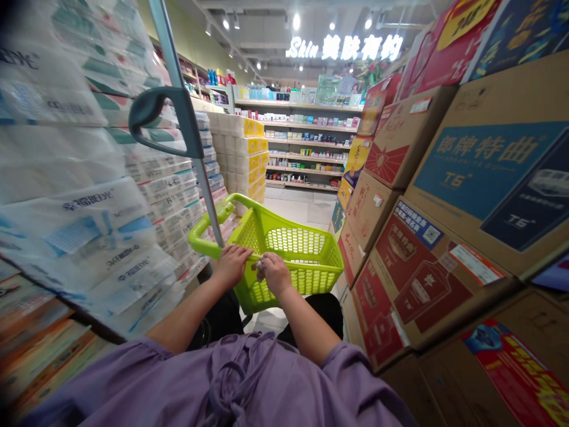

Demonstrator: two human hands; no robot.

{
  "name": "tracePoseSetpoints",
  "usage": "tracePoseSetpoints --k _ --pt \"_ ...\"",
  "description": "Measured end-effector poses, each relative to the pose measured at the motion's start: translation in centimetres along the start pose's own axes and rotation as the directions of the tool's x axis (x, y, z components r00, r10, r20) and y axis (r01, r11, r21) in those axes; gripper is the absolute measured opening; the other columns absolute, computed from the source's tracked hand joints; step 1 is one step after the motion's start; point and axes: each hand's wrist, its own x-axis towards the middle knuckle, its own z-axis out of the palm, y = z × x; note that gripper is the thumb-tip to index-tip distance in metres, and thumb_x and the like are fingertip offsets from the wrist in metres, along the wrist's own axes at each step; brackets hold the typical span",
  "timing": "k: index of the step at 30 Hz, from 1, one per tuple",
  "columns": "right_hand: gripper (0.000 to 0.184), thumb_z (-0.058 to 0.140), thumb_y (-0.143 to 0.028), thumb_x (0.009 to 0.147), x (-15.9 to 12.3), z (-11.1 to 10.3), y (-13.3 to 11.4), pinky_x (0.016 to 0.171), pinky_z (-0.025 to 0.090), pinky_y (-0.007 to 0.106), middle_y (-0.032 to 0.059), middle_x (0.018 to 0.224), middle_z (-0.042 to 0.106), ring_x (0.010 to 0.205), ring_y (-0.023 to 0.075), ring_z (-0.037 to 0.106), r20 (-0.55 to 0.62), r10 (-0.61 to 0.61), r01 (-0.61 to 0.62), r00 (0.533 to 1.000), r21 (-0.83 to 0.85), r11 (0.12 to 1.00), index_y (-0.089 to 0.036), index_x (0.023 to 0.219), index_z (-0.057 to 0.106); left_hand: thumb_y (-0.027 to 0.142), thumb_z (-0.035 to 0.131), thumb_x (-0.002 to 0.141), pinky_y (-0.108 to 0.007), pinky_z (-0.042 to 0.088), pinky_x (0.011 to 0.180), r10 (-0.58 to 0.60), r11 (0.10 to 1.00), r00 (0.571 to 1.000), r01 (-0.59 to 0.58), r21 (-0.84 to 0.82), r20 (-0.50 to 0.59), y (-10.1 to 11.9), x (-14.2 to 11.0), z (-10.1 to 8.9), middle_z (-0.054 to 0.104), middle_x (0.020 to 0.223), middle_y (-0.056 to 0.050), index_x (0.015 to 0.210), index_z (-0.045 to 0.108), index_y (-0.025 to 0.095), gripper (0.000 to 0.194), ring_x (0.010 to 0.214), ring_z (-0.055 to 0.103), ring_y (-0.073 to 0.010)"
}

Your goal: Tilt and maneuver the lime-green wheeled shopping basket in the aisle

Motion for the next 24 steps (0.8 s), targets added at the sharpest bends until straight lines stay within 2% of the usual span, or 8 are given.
tracePoseSetpoints --k 9,15,21,24 --pt "0.025 0.047 -0.008 0.084 -0.8 -0.2 2.0 0.099 0.045 0.035 0.008 0.117 0.063 0.111 0.0186 0.057 0.014 0.052 -0.052 0.999 0.022 0.998 -0.02 0.093 0.067 0.024 0.046 0.091 -0.04 0.03 0.101 0.0 0.999 1.0 0.001 0.047 -0.02 0.3 0.2 0.2 0.066 0.106 -0.006 0.117 0.063 0.024 0.031 0.106 0.053 -0.0245" --pt "0.026 0.045 -0.011 0.086 -3.1 -1.1 4.6 0.105 0.042 0.039 0.0088 0.12 0.063 0.122 0.0202 0.052 -0.054 0.066 -0.066 0.996 0.005 0.998 -0.019 0.097 0.067 0.023 0.047 0.09 -0.041 0.03 0.105 0.023 0.997 0.999 -0.021 0.076 -0.031 0.4 -0.3 0.6 0.065 0.113 -0.007 0.122 0.06 0.023 0.035 0.111 0.051 -0.025" --pt "0.042 0.043 -0.01 0.089 -2.1 0.4 3.0 0.109 0.039 0.038 0.0092 0.129 0.06 0.128 0.0198 0.048 -0.001 0.028 -0.028 1.0 -0.114 0.993 -0.018 0.127 0.058 0.026 0.041 0.094 -0.045 0.025 0.11 0.046 0.986 0.996 -0.033 0.166 -0.076 0.7 -1.0 2.1 0.058 0.13 -0.008 0.134 0.052 0.019 0.042 0.124 0.045 -0.0278" --pt "0.049 0.043 -0.007 0.087 -2.3 0.4 3.0 0.112 0.036 0.04 0.0104 0.136 0.055 0.132 0.022 0.044 0.037 0.036 -0.028 0.999 -0.201 0.979 -0.014 0.134 0.053 0.028 0.038 0.095 -0.044 0.023 0.113 0.061 0.98 0.995 -0.045 0.194 -0.078 0.6 -1.2 2.5 0.056 0.134 -0.008 0.138 0.048 0.018 0.045 0.127 0.044 -0.0276"
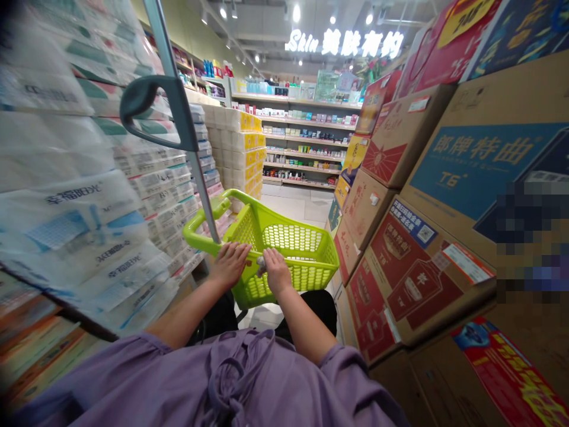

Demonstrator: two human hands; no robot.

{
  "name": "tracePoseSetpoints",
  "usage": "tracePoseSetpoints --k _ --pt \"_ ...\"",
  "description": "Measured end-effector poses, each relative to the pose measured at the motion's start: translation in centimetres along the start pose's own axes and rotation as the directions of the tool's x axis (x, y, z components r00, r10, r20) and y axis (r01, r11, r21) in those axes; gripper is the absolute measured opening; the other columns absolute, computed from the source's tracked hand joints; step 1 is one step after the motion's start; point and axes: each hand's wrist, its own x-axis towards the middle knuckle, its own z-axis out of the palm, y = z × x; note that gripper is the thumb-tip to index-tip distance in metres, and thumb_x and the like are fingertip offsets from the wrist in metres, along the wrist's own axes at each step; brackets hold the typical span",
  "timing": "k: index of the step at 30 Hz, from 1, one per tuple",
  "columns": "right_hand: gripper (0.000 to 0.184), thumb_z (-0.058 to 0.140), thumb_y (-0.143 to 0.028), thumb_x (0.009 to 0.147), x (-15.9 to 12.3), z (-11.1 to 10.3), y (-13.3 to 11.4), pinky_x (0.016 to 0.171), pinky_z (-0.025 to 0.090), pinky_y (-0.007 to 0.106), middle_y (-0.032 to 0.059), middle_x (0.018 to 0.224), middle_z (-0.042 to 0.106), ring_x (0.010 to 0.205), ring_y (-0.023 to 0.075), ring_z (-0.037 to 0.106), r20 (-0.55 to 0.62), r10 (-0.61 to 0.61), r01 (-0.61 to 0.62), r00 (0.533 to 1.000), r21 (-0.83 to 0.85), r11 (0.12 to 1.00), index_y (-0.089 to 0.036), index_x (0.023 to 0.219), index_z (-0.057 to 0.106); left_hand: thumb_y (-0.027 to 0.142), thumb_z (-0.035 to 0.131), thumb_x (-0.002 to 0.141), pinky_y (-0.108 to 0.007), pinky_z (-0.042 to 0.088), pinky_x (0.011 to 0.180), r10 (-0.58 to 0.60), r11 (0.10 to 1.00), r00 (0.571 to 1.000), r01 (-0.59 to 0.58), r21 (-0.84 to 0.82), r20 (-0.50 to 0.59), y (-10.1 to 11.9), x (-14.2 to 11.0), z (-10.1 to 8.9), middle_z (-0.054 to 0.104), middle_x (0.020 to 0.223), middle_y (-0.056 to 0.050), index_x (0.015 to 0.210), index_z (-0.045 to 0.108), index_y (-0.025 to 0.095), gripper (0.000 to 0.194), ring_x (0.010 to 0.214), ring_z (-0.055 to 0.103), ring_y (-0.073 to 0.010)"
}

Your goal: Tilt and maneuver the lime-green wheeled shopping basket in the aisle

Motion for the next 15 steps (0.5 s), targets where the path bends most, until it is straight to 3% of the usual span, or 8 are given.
tracePoseSetpoints --k 6,11,15 --pt "0.054 0.047 -0.007 0.081 -0.2 -0.3 -0.5 0.114 0.029 0.045 0.0167 0.142 0.048 0.136 0.0276 0.038 0.059 0.138 -0.13 0.989 -0.12 0.984 -0.007 0.136 0.05 0.029 0.037 0.096 -0.045 0.022 0.114 -0.042 0.999 0.999 0.042 0.012 -0.022 0.8 0.2 0.4 0.051 0.141 -0.013 0.138 0.046 0.008 0.048 0.135 0.037 -0.0297" --pt "0.059 0.046 -0.008 0.081 1.3 0.4 -2.7 0.114 0.028 0.041 0.0142 0.146 0.043 0.138 0.0249 0.035 0.115 0.063 -0.051 0.991 -0.105 0.993 -0.009 0.14 0.044 0.029 0.037 0.095 -0.045 0.024 0.113 -0.039 0.999 0.998 0.04 0.011 -0.04 0.7 0.4 0.8 0.054 0.137 -0.013 0.136 0.049 0.009 0.047 0.131 0.043 -0.0296" --pt "0.057 0.044 -0.007 0.082 -0.1 -0.3 -0.8 0.114 0.026 0.043 0.0143 0.146 0.043 0.138 0.0251 0.035 0.08 0.111 -0.099 0.991 -0.136 0.986 -0.009 0.139 0.046 0.028 0.038 0.095 -0.045 0.025 0.113 -0.027 1.0 0.999 0.027 0.001 -0.034 0.4 0.2 0.7 0.054 0.136 -0.014 0.136 0.049 0.009 0.047 0.13 0.043 -0.0292"
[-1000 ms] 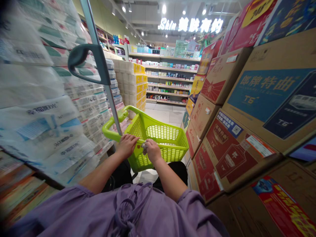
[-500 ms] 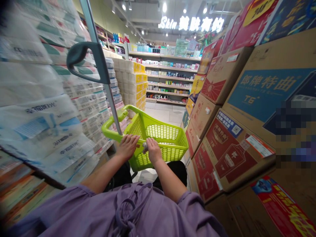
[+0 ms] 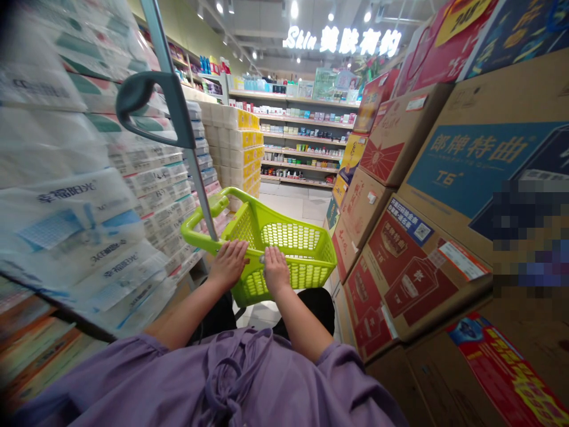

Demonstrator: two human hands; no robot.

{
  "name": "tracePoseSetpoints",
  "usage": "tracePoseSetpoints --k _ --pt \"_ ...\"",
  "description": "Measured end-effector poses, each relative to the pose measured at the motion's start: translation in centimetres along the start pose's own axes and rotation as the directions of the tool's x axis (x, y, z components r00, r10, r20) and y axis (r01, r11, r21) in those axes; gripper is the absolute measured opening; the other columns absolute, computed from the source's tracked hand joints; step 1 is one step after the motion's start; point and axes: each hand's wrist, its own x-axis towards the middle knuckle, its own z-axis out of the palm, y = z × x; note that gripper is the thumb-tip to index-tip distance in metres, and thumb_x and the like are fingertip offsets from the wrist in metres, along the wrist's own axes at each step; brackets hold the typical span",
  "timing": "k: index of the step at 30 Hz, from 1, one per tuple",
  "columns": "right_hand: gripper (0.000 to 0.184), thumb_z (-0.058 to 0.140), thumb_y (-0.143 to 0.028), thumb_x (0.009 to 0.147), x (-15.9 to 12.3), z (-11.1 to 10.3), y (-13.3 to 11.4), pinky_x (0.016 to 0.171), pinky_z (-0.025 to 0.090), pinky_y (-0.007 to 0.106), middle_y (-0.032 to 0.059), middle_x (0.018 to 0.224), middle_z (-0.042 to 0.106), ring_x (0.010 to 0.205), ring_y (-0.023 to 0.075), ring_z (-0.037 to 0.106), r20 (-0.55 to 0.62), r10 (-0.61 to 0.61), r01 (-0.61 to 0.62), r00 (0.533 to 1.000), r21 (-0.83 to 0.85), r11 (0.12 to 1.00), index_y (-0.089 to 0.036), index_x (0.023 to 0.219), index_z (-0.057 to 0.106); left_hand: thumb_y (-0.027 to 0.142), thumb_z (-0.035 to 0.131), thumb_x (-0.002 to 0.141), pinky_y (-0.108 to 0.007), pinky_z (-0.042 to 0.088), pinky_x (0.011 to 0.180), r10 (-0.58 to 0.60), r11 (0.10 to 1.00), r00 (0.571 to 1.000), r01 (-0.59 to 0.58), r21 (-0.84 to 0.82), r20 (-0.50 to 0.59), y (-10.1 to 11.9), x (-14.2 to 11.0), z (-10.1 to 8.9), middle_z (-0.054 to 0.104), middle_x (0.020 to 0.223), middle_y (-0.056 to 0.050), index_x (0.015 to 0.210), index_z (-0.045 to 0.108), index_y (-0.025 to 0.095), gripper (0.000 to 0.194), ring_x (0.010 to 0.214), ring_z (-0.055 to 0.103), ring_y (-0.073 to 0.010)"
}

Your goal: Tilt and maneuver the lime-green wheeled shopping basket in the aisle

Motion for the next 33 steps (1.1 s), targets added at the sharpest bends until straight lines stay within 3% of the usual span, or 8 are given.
tracePoseSetpoints --k 3,6,10,13,18,21,27,33 --pt "0.055 0.042 -0.004 0.081 -1.1 -0.3 2.1 0.113 0.027 0.044 0.0167 0.143 0.047 0.136 0.0264 0.038 -0.025 0.134 -0.134 0.991 -0.017 0.991 -0.007 0.136 0.049 0.027 0.039 0.094 -0.045 0.025 0.114 -0.013 1.0 1.0 0.013 -0.009 0.006 0.4 0.0 -0.1 0.055 0.136 -0.014 0.136 0.048 0.009 0.047 0.13 0.043 -0.0294" --pt "0.052 0.04 -0.004 0.082 -0.5 -0.4 1.5 0.111 0.03 0.045 0.0185 0.138 0.051 0.134 0.0268 0.041 -0.017 0.203 -0.202 0.979 0.007 0.979 -0.005 0.133 0.052 0.027 0.04 0.093 -0.046 0.024 0.114 -0.045 0.999 0.999 0.045 -0.024 -0.002 0.9 0.1 0.0 0.056 0.134 -0.015 0.135 0.049 0.009 0.047 0.13 0.043 -0.0294" --pt "0.056 0.046 -0.009 0.082 1.2 0.1 -1.2 0.112 0.031 0.038 0.0125 0.141 0.05 0.134 0.0232 0.041 0.02 -0.016 0.014 1.0 0.108 0.994 -0.011 0.137 0.048 0.029 0.041 0.093 -0.045 0.024 0.114 -0.058 0.998 0.998 0.057 -0.041 -0.016 0.8 0.2 0.1 0.058 0.131 -0.014 0.131 0.053 0.01 0.044 0.129 0.044 -0.0287" --pt "0.055 0.045 -0.009 0.082 0.7 0.2 -0.2 0.112 0.03 0.038 0.0116 0.139 0.052 0.132 0.0222 0.041 -0.01 -0.064 0.065 0.998 0.131 0.989 -0.013 0.137 0.049 0.029 0.04 0.093 -0.044 0.025 0.114 -0.027 0.998 1.0 0.027 -0.049 -0.006 0.4 0.0 -0.1 0.057 0.131 -0.013 0.131 0.053 0.012 0.043 0.129 0.044 -0.0278" --pt "0.043 0.041 -0.01 0.085 -1.5 -0.9 5.1 0.108 0.031 0.041 0.013 0.124 0.063 0.121 0.0232 0.049 -0.128 0.148 -0.138 0.981 0.088 0.987 -0.013 0.123 0.06 0.03 0.039 0.093 -0.044 0.023 0.115 -0.028 0.999 0.999 0.029 -0.041 0.017 0.6 -0.3 -0.2 0.056 0.132 -0.012 0.132 0.052 0.013 0.044 0.129 0.043 -0.0279" --pt "0.038 0.04 -0.01 0.085 -0.6 -1.3 4.9 0.1 0.038 0.038 0.013 0.111 0.067 0.109 0.023 0.055 -0.061 0.239 -0.234 0.969 0.078 0.969 -0.012 0.115 0.064 0.029 0.04 0.092 -0.045 0.021 0.116 -0.072 0.996 0.997 0.073 -0.058 0.012 1.1 -0.1 0.0 0.057 0.131 -0.013 0.131 0.053 0.013 0.044 0.13 0.042 -0.0288" --pt "0.046 0.043 -0.008 0.083 0.8 -0.3 2.1 0.105 0.034 0.036 0.0109 0.125 0.061 0.12 0.0221 0.048 -0.009 -0.01 0.011 1.0 0.117 0.993 -0.014 0.126 0.058 0.029 0.04 0.093 -0.045 0.021 0.116 -0.042 0.996 0.999 0.043 -0.081 0.012 0.6 0.1 0.2 0.057 0.131 -0.013 0.132 0.052 0.013 0.044 0.129 0.043 -0.0284" --pt "0.041 0.042 -0.012 0.086 -1.9 -1.2 8.0 0.106 0.032 0.039 0.0127 0.122 0.064 0.119 0.0237 0.05 -0.058 0.152 -0.151 0.987 0.032 0.988 -0.013 0.122 0.061 0.029 0.04 0.094 -0.044 0.022 0.116 0.013 0.997 1.0 -0.012 -0.07 0.013 -0.3 -0.1 0.7 0.053 0.138 -0.013 0.138 0.046 0.012 0.048 0.133 0.04 -0.0279"
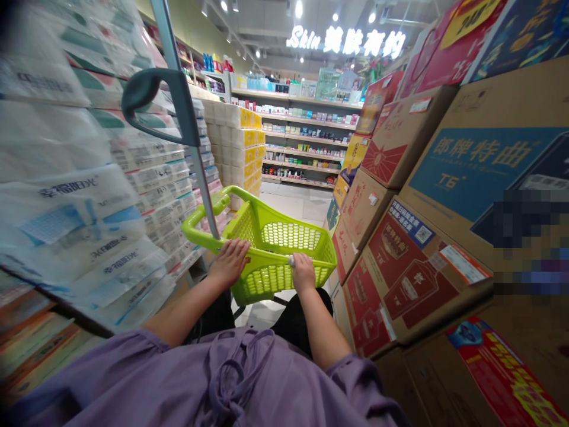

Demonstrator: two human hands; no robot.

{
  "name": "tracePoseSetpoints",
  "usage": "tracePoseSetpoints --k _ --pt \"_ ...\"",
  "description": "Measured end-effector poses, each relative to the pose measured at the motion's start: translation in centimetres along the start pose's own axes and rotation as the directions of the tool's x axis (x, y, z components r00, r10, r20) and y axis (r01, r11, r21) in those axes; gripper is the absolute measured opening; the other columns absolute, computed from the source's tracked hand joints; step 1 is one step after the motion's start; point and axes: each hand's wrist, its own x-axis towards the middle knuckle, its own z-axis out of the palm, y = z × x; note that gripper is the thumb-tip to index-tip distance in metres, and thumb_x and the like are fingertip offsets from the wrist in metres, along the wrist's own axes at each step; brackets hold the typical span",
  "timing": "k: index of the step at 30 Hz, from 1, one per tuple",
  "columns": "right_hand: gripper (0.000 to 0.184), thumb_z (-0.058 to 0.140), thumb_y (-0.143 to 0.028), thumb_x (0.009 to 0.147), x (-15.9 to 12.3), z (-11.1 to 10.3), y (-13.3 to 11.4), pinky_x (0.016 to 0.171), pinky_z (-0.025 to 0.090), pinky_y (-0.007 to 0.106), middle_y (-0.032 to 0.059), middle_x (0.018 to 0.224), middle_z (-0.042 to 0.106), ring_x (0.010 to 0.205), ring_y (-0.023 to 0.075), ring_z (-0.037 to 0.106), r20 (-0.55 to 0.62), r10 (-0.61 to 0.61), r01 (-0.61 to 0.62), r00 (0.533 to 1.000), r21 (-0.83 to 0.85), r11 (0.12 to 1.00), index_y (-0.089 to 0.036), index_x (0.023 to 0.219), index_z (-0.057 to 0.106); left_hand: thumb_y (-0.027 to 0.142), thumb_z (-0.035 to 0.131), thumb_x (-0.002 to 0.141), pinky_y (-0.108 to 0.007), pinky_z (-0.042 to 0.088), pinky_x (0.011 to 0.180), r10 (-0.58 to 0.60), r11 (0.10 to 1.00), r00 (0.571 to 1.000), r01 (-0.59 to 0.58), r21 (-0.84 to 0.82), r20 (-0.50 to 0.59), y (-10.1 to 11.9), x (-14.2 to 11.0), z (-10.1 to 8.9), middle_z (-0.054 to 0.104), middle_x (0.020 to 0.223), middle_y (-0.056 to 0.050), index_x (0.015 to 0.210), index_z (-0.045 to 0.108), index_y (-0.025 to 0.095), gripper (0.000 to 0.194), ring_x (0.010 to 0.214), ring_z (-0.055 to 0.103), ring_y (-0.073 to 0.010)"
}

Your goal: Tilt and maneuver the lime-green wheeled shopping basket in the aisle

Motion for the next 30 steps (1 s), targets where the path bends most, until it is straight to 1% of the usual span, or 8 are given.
tracePoseSetpoints --k 4,11,16,20,23,26,28,30 --pt "0.036 0.043 -0.013 0.087 0.6 -0.5 1.8 0.103 0.034 0.036 0.0122 0.116 0.066 0.113 0.0228 0.052 0.047 0.069 -0.068 0.997 -0.03 0.997 -0.012 0.116 0.064 0.028 0.042 0.093 -0.045 0.02 0.116 -0.017 1.0 1.0 0.017 -0.002 -0.004 -0.1 0.4 0.3 0.051 0.14 -0.013 0.142 0.042 0.014 0.051 0.136 0.037 -0.0278" --pt "0.039 0.043 -0.009 0.085 1.6 0.1 0.7 0.104 0.031 0.033 0.0107 0.119 0.064 0.116 0.0222 0.05 0.082 0.045 -0.042 0.996 -0.036 0.998 -0.013 0.12 0.061 0.026 0.042 0.092 -0.044 0.019 0.117 -0.003 1.0 0.998 0.002 0.013 0.069 -2.2 2.2 0.8 0.041 0.149 -0.011 0.145 0.037 0.014 0.055 0.143 0.025 -0.0275" --pt "0.043 0.045 -0.007 0.084 2.7 -0.2 0.7 0.103 0.031 0.031 0.01 0.123 0.063 0.117 0.0208 0.05 0.153 0.033 -0.019 0.988 -0.095 0.995 -0.016 0.124 0.059 0.019 0.038 0.089 -0.047 0.014 0.118 -0.072 0.997 0.991 0.071 0.011 0.115 -3.9 3.6 2.4 0.039 0.15 -0.011 0.148 0.031 0.015 0.059 0.145 0.02 -0.0257" --pt "0.045 0.044 -0.006 0.084 2.6 -0.8 2.6 0.102 0.031 0.034 0.0108 0.122 0.064 0.115 0.021 0.052 0.154 0.107 -0.077 0.982 -0.185 0.98 -0.017 0.125 0.058 0.012 0.034 0.085 -0.05 0.012 0.118 -0.13 0.991 0.983 0.13 0.01 0.132 -5.4 4.7 4.0 0.037 0.151 -0.011 0.149 0.029 0.015 0.064 0.146 0.017 -0.0251" --pt "0.045 0.043 -0.006 0.084 1.6 -0.9 4.2 0.102 0.032 0.034 0.0126 0.122 0.064 0.113 0.0215 0.053 0.121 0.163 -0.133 0.979 -0.22 0.966 -0.014 0.126 0.058 0.014 0.034 0.086 -0.053 0.013 0.118 -0.243 0.97 0.961 0.243 0.019 0.129 -6.0 5.6 5.4 0.034 0.153 -0.012 0.148 0.031 0.012 0.062 0.146 0.015 -0.0279" --pt "0.045 0.042 -0.006 0.084 0.7 0.0 4.3 0.1 0.035 0.034 0.0145 0.121 0.063 0.112 0.022 0.054 0.083 0.152 -0.132 0.985 -0.208 0.969 -0.011 0.126 0.057 0.017 0.038 0.085 -0.056 0.018 0.115 -0.287 0.957 0.948 0.291 -0.01 0.136 -4.6 6.0 6.7 0.033 0.152 -0.015 0.148 0.029 0.011 0.065 0.144 0.019 -0.0318" --pt "0.048 0.041 -0.006 0.083 0.3 0.9 3.7 0.099 0.036 0.035 0.0154 0.121 0.063 0.111 0.0228 0.054 0.045 0.149 -0.137 0.988 -0.202 0.97 -0.011 0.128 0.055 0.019 0.041 0.084 -0.053 0.024 0.114 -0.181 0.979 0.959 0.196 -0.05 0.217 -2.5 5.8 7.4 0.032 0.153 -0.014 0.149 0.027 0.014 0.066 0.144 0.02 -0.0311" --pt "0.053 0.044 -0.006 0.079 0.1 1.6 2.9 0.1 0.036 0.036 0.0159 0.123 0.062 0.113 0.0241 0.053 0.038 0.133 -0.123 0.99 -0.203 0.972 -0.011 0.131 0.053 0.022 0.042 0.085 -0.051 0.026 0.114 -0.052 0.994 0.95 0.079 -0.078 0.307 -0.2 5.6 8.0 0.028 0.155 -0.01 0.15 0.026 0.018 0.067 0.145 0.018 -0.0291"
